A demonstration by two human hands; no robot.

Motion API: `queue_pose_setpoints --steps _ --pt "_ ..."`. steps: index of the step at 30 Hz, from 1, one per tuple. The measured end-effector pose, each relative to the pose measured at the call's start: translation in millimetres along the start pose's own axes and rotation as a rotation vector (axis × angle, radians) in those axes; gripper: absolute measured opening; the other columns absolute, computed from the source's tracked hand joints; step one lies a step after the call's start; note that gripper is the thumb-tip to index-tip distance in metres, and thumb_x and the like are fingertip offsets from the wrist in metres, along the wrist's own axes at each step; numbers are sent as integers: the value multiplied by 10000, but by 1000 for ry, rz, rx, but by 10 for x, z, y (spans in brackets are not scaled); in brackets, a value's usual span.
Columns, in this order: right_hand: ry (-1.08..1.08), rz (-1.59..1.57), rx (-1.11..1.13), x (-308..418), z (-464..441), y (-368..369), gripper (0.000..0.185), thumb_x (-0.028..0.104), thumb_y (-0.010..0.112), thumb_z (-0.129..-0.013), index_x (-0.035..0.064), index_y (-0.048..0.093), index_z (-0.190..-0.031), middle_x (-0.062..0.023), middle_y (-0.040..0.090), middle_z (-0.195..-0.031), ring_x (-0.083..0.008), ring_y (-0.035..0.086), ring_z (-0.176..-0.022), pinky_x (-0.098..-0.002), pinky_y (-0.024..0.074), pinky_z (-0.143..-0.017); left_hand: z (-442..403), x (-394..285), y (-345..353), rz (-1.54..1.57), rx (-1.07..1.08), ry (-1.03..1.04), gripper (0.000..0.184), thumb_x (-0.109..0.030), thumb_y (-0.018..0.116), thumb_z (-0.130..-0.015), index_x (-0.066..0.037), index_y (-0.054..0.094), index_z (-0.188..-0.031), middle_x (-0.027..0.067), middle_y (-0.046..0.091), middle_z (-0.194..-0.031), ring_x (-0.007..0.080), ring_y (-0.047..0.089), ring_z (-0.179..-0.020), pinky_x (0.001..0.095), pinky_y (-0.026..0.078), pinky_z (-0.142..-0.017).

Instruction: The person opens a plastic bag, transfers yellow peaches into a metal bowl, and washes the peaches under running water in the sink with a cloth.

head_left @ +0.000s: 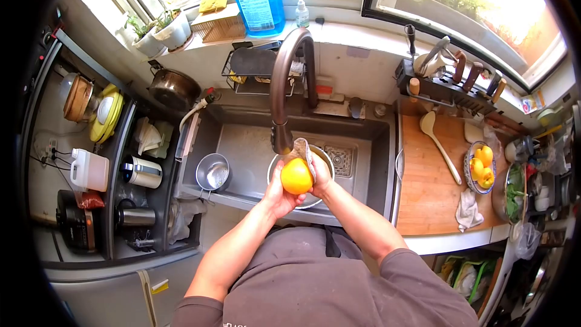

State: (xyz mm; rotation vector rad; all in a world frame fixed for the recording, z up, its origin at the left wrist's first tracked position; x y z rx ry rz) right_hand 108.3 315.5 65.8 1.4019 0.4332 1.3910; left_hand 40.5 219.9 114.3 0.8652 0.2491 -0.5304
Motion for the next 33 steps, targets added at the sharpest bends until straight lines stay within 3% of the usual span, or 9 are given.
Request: queue_pose_setpoints --steps 5,7,11,19,23,24,25,29,33 --pt "-198 -88 -324 -227 79 16 390 388 392 -914 63 570 -1035 -76 618 -967 -184 616 -843 -313 508 -732 -55 -40 -126 -88 -96 52 668 -673 229 -851 -101 505 -1059 99 581 -716 191 535 -491 286 455 -441" --pt "-226 -140 -471 -252 139 33 370 377 413 -911 64 571 -1031 -75 617 -957 -178 609 -848 -313 496 -762 -35 -177 -202 -808 -358 102 654 -642 286 -860 -67 492 -1094 120 599 -734 216 586 -537 306 514 -499" --pt "-245 366 -480 -134 8 -96 328 297 435 -914 8 580 -964 -72 602 -888 -142 553 -801 -291 436 -747 -74 -68 -75 -1089 -387 428 584 -511 391 -896 -43 357 -1243 134 589 -973 219 625 -788 295 536 -543" --pt "-833 1178 -397 -196 229 264 404 263 395 -931 -28 440 -1208 -215 500 -1160 -344 465 -1110 -377 350 -950 -194 -2 -239 113 -3 123 558 -573 318 -897 -152 410 -1252 50 527 -1182 225 526 -1075 410 451 -892" --pt "-1010 1534 -167 -48 325 369 440 266 437 -901 -26 435 -1230 -229 436 -1248 -389 406 -1162 -398 323 -988 -205 -14 -223 65 -87 184 493 -520 300 -925 -161 415 -1243 24 530 -1163 169 532 -1060 350 468 -875" --pt "-1004 1598 -217 20 306 425 422 288 436 -909 -23 474 -1191 -209 510 -1160 -324 493 -1084 -370 377 -936 -183 -8 -207 -41 -223 246 463 -494 324 -930 -150 418 -1225 32 542 -1111 160 572 -963 325 523 -730" --pt "-1006 1600 -217 73 249 429 422 288 436 -909 -23 474 -1191 -209 510 -1160 -324 493 -1084 -370 377 -936 -184 -19 -209 -41 -221 247 463 -494 324 -930 -150 418 -1225 32 542 -1111 160 572 -963 325 523 -730" --pt "-92 423 -203 113 9 196 291 311 457 -915 59 578 -994 -31 606 -877 -127 573 -777 -294 472 -712 -140 -202 -211 -657 -232 450 428 -457 346 -934 -122 412 -1192 93 570 -979 179 597 -705 308 476 -448" --pt "-8 61 -253 97 45 166 332 364 453 -914 71 564 -1025 -44 602 -943 -147 583 -836 -299 479 -740 -151 -185 -124 -297 -86 146 535 -568 296 -899 -136 420 -1189 76 571 -997 216 592 -753 320 488 -544"
Point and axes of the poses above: each hand's wrist, its own z-axis away from the middle knuckle, its own y-axis out of the palm, x = y × z, the point moved 2 cm from there along -z, towards the middle knuckle
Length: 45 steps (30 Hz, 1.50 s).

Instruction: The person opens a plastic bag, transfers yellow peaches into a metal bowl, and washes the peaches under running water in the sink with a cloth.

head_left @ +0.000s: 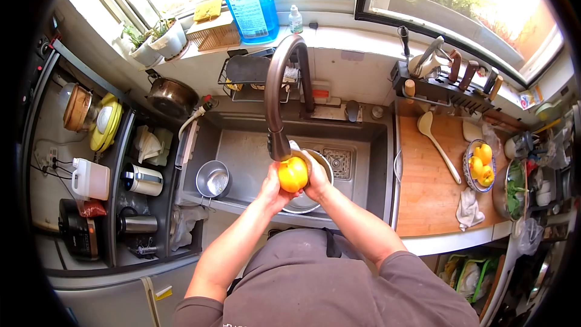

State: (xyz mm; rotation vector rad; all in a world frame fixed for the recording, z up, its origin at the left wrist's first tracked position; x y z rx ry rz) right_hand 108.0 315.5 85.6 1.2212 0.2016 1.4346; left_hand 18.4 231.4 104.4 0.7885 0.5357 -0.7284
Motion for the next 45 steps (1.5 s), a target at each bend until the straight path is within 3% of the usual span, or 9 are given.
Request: queue_pose_setpoints --steps 4,12,13,17,24,36,38,41,45 --pt "-103 -68 -402 -315 17 99 508 482 363 -923 46 536 -1118 -69 581 -1062 -167 561 -966 -315 446 -837 -92 138 155 401 -175 104 534 -572 282 -903 -145 416 -1194 48 549 -1077 234 573 -950 364 506 -652" --pt "-582 802 -328 -361 58 114 466 362 342 -944 -4 373 -1230 -230 469 -1188 -322 486 -1086 -365 370 -917 -215 281 -171 -744 -513 787 436 -435 448 -913 -74 411 -1155 88 500 -1099 186 500 -1018 320 409 -882" --pt "-619 759 -317 -266 53 100 360 315 378 -947 -6 467 -1084 -155 555 -970 -229 543 -908 -343 416 -797 -172 258 -150 -895 -487 880 417 -421 451 -917 -73 424 -1145 86 496 -1096 175 485 -1029 311 389 -894" --pt "-477 828 -362 -76 -206 -127 327 267 422 -931 -17 580 -900 -90 610 -818 -161 564 -753 -295 443 -700 -112 211 -102 -627 -329 692 415 -428 436 -922 -87 440 -1159 61 502 -1071 149 463 -1029 297 368 -904" --pt "-275 528 -232 34 -138 -123 319 287 503 -909 -1 543 -1042 -48 592 -862 -113 542 -742 -268 455 -701 9 68 -34 -258 -142 435 463 -482 418 -911 -112 445 -1186 51 518 -1081 140 517 -974 283 454 -794" --pt "-528 792 24 -117 359 -6 702 315 558 -871 -12 185 -1369 -197 359 -1314 -258 349 -1240 -339 266 -1030 55 7 75 61 -67 60 461 -475 271 -942 -124 421 -1200 58 545 -1038 175 565 -896 345 523 -654" --pt "-528 716 -53 -98 291 47 619 349 538 -877 -7 292 -1319 -174 448 -1226 -251 433 -1160 -334 331 -987 51 20 81 -109 -149 71 456 -462 321 -933 -91 448 -1166 80 540 -1057 214 558 -928 367 499 -743" --pt "-129 75 -175 -85 134 -10 354 387 456 -902 69 546 -1027 -68 597 -956 -167 581 -903 -315 470 -810 89 -80 128 -973 -184 780 447 -416 460 -895 -28 488 -1115 134 524 -1070 269 500 -1022 361 371 -921" --pt "34 -322 -16 -99 82 -80 331 345 379 -934 82 550 -1038 -63 599 -1035 -200 587 -943 -345 473 -836 12 55 145 -350 -35 553 418 -401 445 -916 -48 480 -1137 91 521 -1090 200 487 -1035 331 374 -920"
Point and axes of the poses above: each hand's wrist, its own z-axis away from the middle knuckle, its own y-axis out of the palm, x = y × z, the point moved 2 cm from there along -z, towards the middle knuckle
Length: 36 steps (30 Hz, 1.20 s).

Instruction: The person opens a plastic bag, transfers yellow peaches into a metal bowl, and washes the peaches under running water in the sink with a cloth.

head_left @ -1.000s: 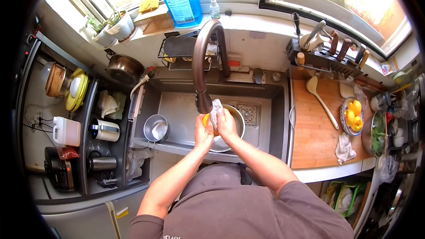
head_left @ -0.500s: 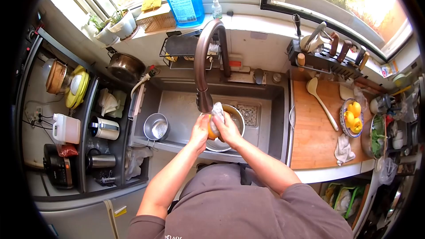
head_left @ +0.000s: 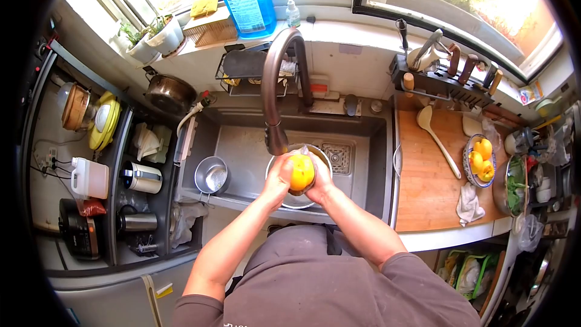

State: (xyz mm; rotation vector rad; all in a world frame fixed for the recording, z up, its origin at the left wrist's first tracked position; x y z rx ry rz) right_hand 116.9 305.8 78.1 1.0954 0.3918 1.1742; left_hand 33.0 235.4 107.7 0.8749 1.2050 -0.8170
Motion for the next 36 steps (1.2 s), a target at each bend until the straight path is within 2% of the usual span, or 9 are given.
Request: queue_pose_setpoints --steps 5,7,8,17,19,25,29,33,36 --pt "-15 -107 -147 -149 113 123 429 416 324 -947 60 494 -1116 -71 579 -1078 -197 574 -972 -365 466 -850 -43 208 -1 82 -207 -16 546 -520 454 -878 -67 454 -1181 91 499 -1143 202 464 -1093 335 376 -930" --pt "8 -136 -150 -183 99 64 438 419 319 -951 54 488 -1121 -78 570 -1092 -195 570 -971 -364 464 -848 -72 117 -93 -602 -197 327 609 -561 449 -855 -48 445 -1183 136 487 -1125 267 473 -1075 366 380 -918" --pt "33 -52 -175 -184 72 14 429 409 332 -952 49 484 -1129 -81 571 -1079 -195 571 -948 -358 465 -835 -65 118 -128 -722 -150 371 619 -538 523 -811 -61 430 -1194 195 457 -1077 356 461 -1034 406 392 -891" --pt "-254 703 -375 530 35 -1028 231 180 519 -858 5 568 -1000 -96 620 -888 -194 595 -799 -326 480 -728 -43 360 -373 -957 -118 214 452 -380 517 -870 -89 428 -1205 156 484 -1116 317 541 -952 402 464 -804" --pt "-352 979 -621 705 111 -1214 237 161 529 -828 -11 562 -988 -107 624 -910 -198 593 -834 -333 470 -744 -70 408 -354 -201 -193 -446 408 -405 445 -911 -117 427 -1198 114 527 -1066 256 583 -868 372 509 -645" --pt "-474 1792 -717 588 225 -1094 693 342 652 -741 10 371 -1281 -207 442 -1269 -308 451 -1171 -378 366 -980 -50 251 -100 176 25 -665 581 -569 278 -906 -75 480 -1136 113 595 -949 223 602 -696 321 509 -529" --pt "-396 1455 63 351 412 -361 879 477 684 -714 38 273 -1354 -187 364 -1334 -293 384 -1229 -350 307 -1016 -42 199 115 -10 117 -686 709 -634 206 -878 -24 504 -1084 134 621 -836 247 624 -605 327 520 -481" --pt "-308 1211 29 575 674 -247 840 375 758 -674 33 299 -1289 -144 454 -1204 -237 471 -1104 -334 366 -958 -62 43 213 -121 229 -658 699 -600 209 -897 14 486 -1086 154 623 -855 238 638 -615 310 528 -495" --pt "-633 999 -246 1157 1002 -475 776 294 792 -654 44 344 -1237 -90 480 -1114 -180 497 -1021 -313 423 -886 -75 -44 163 -188 325 -507 532 -450 286 -950 26 470 -1101 167 601 -968 203 628 -620 263 520 -546"
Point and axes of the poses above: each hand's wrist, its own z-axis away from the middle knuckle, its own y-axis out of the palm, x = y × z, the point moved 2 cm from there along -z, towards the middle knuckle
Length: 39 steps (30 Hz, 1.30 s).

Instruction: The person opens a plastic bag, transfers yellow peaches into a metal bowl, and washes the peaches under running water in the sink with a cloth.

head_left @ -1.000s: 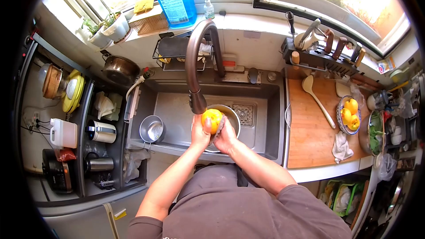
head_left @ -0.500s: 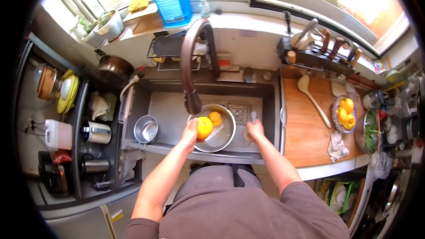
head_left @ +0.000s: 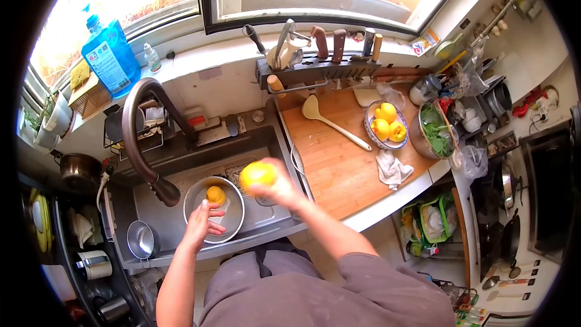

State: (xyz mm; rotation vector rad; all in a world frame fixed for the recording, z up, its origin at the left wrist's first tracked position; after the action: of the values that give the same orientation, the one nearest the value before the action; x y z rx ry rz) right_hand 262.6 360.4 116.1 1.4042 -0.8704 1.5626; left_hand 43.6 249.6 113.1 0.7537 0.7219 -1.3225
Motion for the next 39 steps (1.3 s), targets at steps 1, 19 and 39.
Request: queue_pose_setpoints --steps 1,19,39 --pt "-70 76 -175 106 -22 -372 796 273 803 -646 45 328 -1242 -92 449 -1135 -177 490 -1015 -308 432 -873 -10 45 -61 3 0 0 532 -450 286 -950 26 470 -1101 167 601 -968 203 628 -620 263 520 -546" --pt "-80 866 -1323 -335 227 -4060 754 450 527 -855 -44 217 -1332 -275 341 -1304 -383 376 -1193 -428 310 -1005 -185 586 -335 140 -179 -142 274 -224 502 -895 -8 509 -1062 117 613 -918 155 603 -680 258 496 -580" --pt "157 1329 681 -1734 -917 1593 908 249 730 -659 179 195 -1389 -211 267 -1367 -339 463 -1134 -381 388 -971 345 779 -539 284 -354 -274 234 -240 472 -919 -12 518 -948 84 588 -867 149 591 -698 272 501 -623"
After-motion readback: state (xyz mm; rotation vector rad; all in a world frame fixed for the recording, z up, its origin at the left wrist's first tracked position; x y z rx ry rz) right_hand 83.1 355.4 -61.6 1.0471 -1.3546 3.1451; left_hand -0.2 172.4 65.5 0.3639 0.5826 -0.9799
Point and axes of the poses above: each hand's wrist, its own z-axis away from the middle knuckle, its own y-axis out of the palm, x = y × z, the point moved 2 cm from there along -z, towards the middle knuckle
